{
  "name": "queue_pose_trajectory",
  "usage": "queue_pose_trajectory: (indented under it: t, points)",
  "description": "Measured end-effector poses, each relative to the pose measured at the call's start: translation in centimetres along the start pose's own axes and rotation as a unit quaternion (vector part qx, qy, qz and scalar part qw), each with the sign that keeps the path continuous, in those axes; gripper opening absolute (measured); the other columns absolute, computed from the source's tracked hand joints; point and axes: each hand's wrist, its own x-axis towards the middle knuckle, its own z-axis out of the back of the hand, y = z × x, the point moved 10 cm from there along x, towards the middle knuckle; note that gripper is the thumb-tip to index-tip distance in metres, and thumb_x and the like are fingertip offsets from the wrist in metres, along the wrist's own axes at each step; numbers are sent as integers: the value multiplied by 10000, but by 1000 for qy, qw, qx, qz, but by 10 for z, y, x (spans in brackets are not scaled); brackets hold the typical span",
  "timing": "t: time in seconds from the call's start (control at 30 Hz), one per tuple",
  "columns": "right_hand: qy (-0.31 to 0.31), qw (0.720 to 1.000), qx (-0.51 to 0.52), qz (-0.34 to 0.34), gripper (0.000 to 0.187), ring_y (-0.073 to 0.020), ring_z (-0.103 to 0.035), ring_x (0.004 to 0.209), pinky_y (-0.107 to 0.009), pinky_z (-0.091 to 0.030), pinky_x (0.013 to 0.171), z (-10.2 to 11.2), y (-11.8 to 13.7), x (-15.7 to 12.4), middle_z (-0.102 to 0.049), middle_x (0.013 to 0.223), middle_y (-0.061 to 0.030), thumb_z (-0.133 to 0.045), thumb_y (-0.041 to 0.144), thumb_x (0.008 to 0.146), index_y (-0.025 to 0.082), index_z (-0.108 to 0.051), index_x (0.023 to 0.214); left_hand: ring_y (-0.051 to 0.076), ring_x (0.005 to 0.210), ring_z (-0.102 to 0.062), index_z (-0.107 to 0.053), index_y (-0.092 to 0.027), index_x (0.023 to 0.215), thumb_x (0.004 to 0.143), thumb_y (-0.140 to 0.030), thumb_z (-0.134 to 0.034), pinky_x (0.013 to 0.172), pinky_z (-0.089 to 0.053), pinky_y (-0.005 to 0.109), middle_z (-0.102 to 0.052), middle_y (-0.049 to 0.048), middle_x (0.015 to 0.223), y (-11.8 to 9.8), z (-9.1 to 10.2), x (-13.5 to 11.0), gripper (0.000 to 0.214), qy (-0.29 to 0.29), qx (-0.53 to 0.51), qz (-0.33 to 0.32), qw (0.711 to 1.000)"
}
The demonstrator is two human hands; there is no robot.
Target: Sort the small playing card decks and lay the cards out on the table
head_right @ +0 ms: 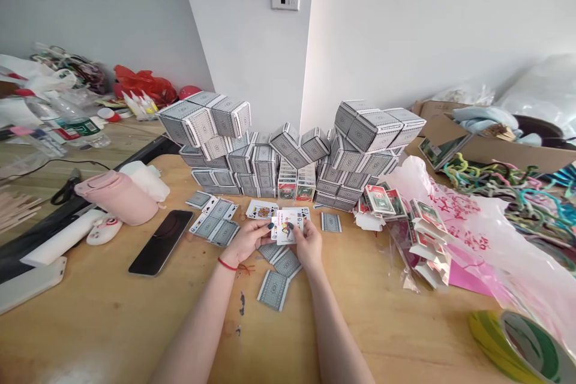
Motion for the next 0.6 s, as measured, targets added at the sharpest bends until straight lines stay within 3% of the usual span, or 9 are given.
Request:
queue_pose_trajectory:
  t: [0.6]
  points:
    - [10, 1000, 19, 0, 318, -216, -632, 730, -345, -509, 658, -2, -3, 0, -677, 853, -69, -611, 420, 675, 179, -577, 879, 160, 808, -618, -640, -128, 966, 701, -198, -636, 752, -521, 315, -660, 90, 921, -1, 0, 1, 274, -6, -3, -11, 1000]
